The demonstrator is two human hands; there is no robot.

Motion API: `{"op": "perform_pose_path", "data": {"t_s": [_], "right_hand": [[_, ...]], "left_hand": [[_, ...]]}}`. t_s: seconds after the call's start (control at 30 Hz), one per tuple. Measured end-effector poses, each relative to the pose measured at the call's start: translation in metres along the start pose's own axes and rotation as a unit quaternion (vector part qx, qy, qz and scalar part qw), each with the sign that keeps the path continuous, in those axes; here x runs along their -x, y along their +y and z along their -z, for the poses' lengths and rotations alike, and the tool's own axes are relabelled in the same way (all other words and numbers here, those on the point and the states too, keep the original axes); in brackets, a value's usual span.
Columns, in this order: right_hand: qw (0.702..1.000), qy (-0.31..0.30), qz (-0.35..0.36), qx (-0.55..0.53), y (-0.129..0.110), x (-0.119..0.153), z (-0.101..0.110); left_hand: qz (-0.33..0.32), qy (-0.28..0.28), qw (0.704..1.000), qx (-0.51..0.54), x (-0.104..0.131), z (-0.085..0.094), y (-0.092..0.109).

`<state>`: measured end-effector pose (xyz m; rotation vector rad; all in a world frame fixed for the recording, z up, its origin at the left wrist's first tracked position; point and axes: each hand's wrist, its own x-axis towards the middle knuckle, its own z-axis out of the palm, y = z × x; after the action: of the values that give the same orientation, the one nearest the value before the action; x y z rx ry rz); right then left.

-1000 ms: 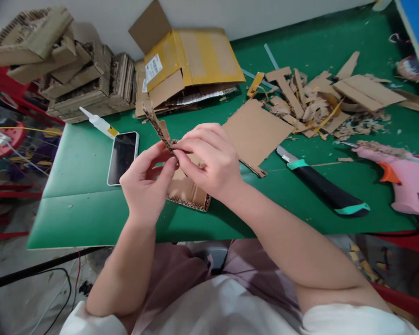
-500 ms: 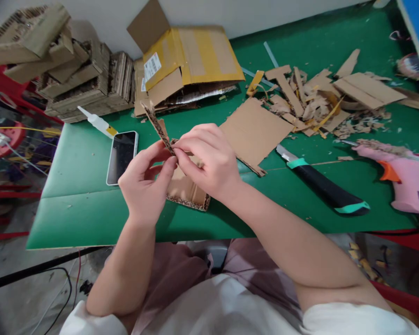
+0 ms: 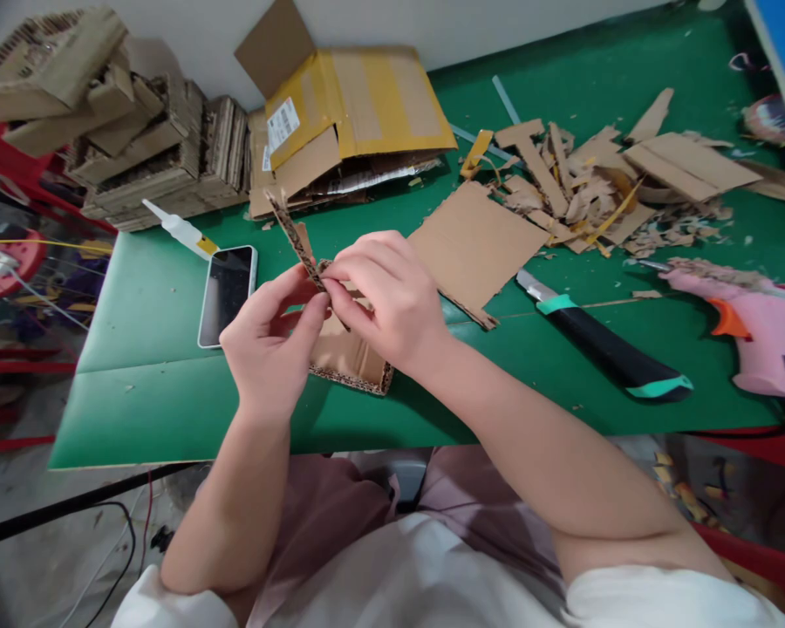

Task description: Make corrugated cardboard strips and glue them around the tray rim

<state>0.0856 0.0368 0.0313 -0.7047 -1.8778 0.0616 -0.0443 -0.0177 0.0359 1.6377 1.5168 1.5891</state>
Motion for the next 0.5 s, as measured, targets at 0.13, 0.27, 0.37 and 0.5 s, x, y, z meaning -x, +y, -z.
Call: {"op": "perform_pose_path", "data": {"t_s": [0.13, 0.27, 0.37, 0.5], "right_hand": [[0.999, 0.028, 0.022, 0.006, -0.0001, 0.0012, -0.002], [0.999, 0.024, 0.026, 0.033, -0.0003, 0.0021, -0.0023], [0.998, 0.023, 0.032, 0.045, -0.0004, 0.0027, -0.0017], [0.996, 0.025, 0.055, 0.059, -0.0007, 0.0027, -0.0009]], "left_hand": [[0.049, -0.008, 0.997, 0.061, -0.0003, -0.0008, 0.0004], [0.111, -0.012, 0.986, 0.121, -0.002, -0.0016, 0.005], [0.144, -0.014, 0.976, 0.16, -0.0033, -0.0014, 0.0073], [0.172, -0.012, 0.968, 0.184, -0.005, 0.0003, 0.0075]]}}
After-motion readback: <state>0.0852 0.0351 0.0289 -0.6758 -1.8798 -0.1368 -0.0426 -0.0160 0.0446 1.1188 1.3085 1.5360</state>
